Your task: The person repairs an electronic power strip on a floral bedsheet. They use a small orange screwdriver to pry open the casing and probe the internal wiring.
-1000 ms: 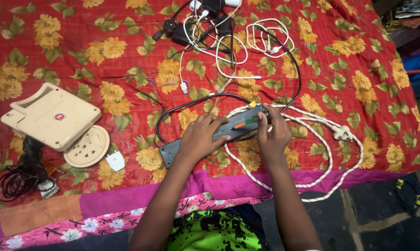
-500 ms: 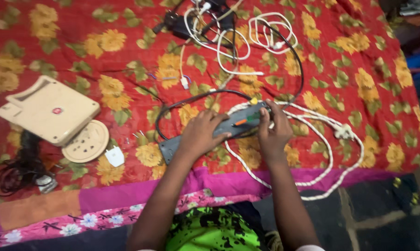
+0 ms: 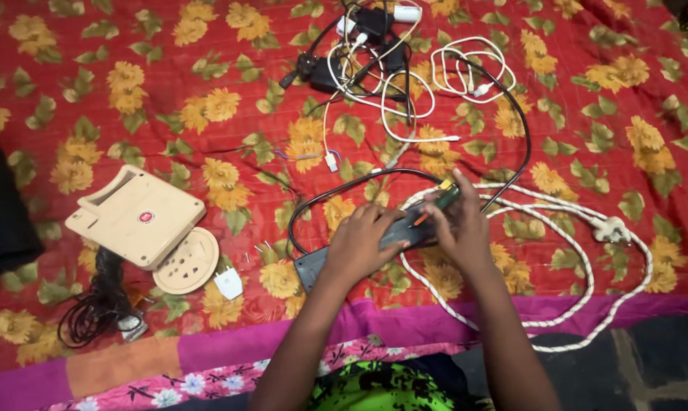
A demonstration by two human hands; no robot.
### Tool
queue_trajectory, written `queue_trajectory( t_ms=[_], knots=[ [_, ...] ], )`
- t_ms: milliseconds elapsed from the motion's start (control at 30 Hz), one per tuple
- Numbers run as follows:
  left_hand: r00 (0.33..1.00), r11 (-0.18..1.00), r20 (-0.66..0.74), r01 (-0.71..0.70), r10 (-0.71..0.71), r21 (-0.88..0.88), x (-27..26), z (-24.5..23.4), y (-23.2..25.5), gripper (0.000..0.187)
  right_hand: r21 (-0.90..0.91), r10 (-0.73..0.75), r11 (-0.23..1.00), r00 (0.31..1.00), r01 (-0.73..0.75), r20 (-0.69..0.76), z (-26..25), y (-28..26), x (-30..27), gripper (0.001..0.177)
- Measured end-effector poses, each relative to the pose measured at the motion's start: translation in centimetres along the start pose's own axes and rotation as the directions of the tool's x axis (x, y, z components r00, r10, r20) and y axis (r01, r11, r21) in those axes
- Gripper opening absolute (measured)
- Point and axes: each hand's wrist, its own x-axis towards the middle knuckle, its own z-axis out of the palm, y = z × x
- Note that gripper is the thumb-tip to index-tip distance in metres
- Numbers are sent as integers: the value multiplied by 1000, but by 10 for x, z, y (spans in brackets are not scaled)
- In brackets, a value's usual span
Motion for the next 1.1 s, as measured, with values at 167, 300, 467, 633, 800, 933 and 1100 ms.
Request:
queue_trajectory(
  t_ms=[167, 300, 467, 633, 800, 933, 1100],
  knots=[
    [999, 983, 53, -17, 8, 181, -14, 2, 15, 87, 38, -58, 998, 996, 56, 73, -7, 25, -10, 78],
    [1000, 988, -3, -8, 9, 157, -9, 12, 10, 82, 75, -8, 997, 1000, 8, -1, 5, 39, -16, 75],
    [997, 988, -30, -66, 71, 139, -8, 5, 11, 83, 97, -39, 995, 999, 39, -2, 6, 40, -16, 72],
    [997, 990, -20, -69, 72, 126, -10, 12, 9, 80, 68, -42, 997, 999, 41, 6, 1, 42, -29, 68],
    [999, 992, -11, -52, 53, 113, -7, 8, 6, 78, 54, -27, 998, 997, 31, -69, 3, 34, -28, 68],
    [997, 989, -14, -79, 82, 127, -7, 7, 5, 80, 59, -35, 998, 998, 38, -57, 0, 35, -26, 67],
    [995, 985, -38, -88, 95, 148, -8, 5, 7, 80, 84, -51, 995, 997, 56, -61, 3, 42, -30, 66]
  ],
)
